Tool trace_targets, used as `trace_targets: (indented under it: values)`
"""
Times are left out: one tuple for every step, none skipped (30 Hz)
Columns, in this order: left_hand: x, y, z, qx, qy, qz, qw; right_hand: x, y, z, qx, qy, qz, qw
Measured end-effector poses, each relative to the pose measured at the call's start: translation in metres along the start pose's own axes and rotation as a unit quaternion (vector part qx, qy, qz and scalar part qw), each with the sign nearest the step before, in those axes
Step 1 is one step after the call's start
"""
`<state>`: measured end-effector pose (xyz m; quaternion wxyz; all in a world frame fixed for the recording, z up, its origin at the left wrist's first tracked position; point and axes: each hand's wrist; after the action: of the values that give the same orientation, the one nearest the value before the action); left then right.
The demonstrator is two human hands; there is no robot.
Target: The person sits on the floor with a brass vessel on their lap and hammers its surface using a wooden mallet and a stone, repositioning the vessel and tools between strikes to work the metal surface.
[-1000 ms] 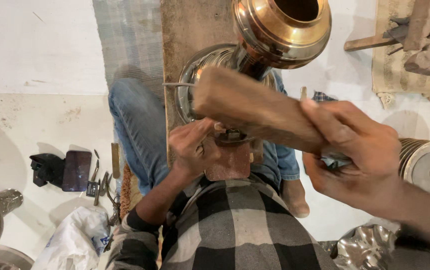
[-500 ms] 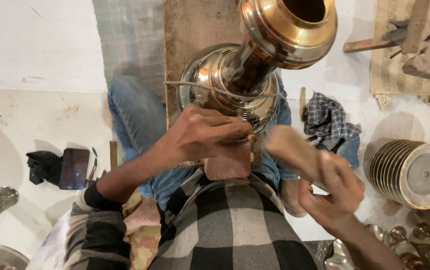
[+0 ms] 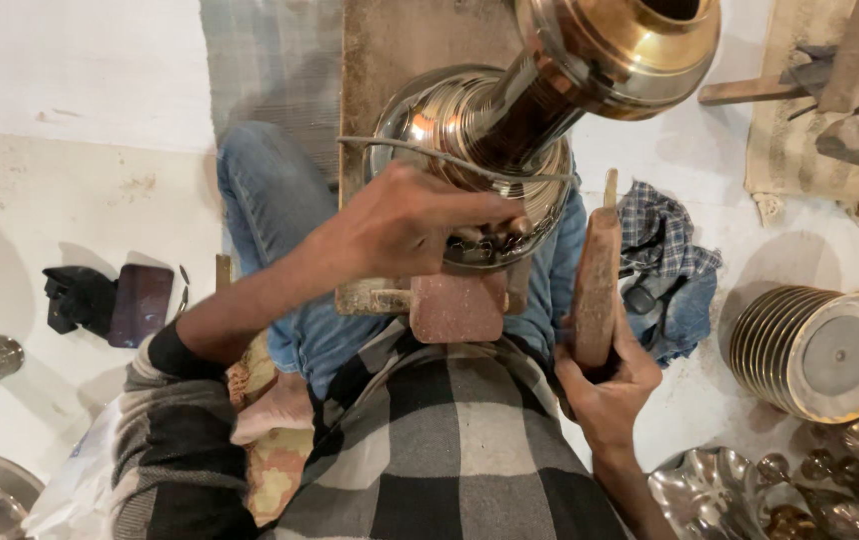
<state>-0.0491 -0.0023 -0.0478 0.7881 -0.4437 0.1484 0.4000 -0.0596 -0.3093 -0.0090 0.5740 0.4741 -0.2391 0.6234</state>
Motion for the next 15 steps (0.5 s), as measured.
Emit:
trace_targets:
  values:
    - [0.005, -0.003, 0.002, -0.005, 0.020, -0.016, 1.000, 0.002, 0.002, -0.003, 0.002, -0.005, -0.058, 0.998]
    - [0.009, -0.004, 0.004, -0.010, 0.039, -0.033, 0.999, 0.005, 0.004, -0.005, 0.003, 0.000, -0.031, 1.000]
    - [0.010, -0.005, 0.004, 0.046, 0.022, 0.006, 0.999, 0.006, 0.005, -0.009, 0.003, 0.004, -0.003, 1.000]
    - [0.012, -0.006, 0.005, 0.103, 0.005, 0.041, 0.994, 0.007, 0.006, -0.011, -0.001, 0.006, 0.027, 1.000]
    - [0.013, -0.007, 0.006, 0.160, -0.010, 0.073, 0.984, 0.008, 0.007, -0.012, 0.005, 0.005, 0.000, 1.000]
    - [0.013, -0.008, 0.007, 0.137, -0.005, 0.049, 0.989, 0.008, 0.006, -0.014, 0.010, 0.006, -0.031, 0.999]
    - [0.013, -0.008, 0.007, 0.115, 0.002, 0.027, 0.993, 0.008, 0.006, -0.015, 0.016, 0.007, -0.064, 0.998]
    - [0.013, -0.007, 0.006, 0.094, 0.007, 0.006, 0.996, 0.008, 0.005, -0.015, 0.018, 0.014, -0.055, 0.998]
    - [0.012, -0.006, 0.006, 0.092, 0.006, 0.003, 0.996, 0.007, 0.004, -0.016, 0.022, 0.021, -0.047, 0.998]
    - [0.011, -0.005, 0.005, 0.089, 0.005, 0.001, 0.996, 0.005, 0.003, -0.016, 0.026, 0.029, -0.039, 0.998]
    - [0.011, -0.004, 0.005, 0.086, 0.002, -0.001, 0.996, 0.003, 0.002, -0.016, 0.022, 0.032, -0.023, 0.999]
    - [0.010, -0.004, 0.004, 0.087, 0.002, 0.003, 0.996, 0.001, 0.002, -0.017, 0.020, 0.036, -0.008, 0.999]
    - [0.010, -0.003, 0.004, 0.090, 0.003, 0.008, 0.996, -0.002, 0.001, -0.018, 0.018, 0.040, 0.006, 0.999]
    - [0.010, -0.002, 0.003, 0.091, 0.002, 0.010, 0.996, -0.005, 0.001, -0.018, 0.019, 0.023, 0.009, 1.000]
    - [0.010, -0.002, 0.003, 0.097, -0.003, 0.014, 0.995, -0.008, 0.000, -0.019, 0.018, 0.006, 0.015, 1.000]
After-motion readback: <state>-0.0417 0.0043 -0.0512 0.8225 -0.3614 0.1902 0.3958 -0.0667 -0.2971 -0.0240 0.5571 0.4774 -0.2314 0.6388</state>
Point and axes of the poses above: each hand's wrist, its own y-axis away from the middle knuckle, its own z-axis out of the back of the hand, x = y × z, and after that the axes turned 7 degrees about -z, right-handed
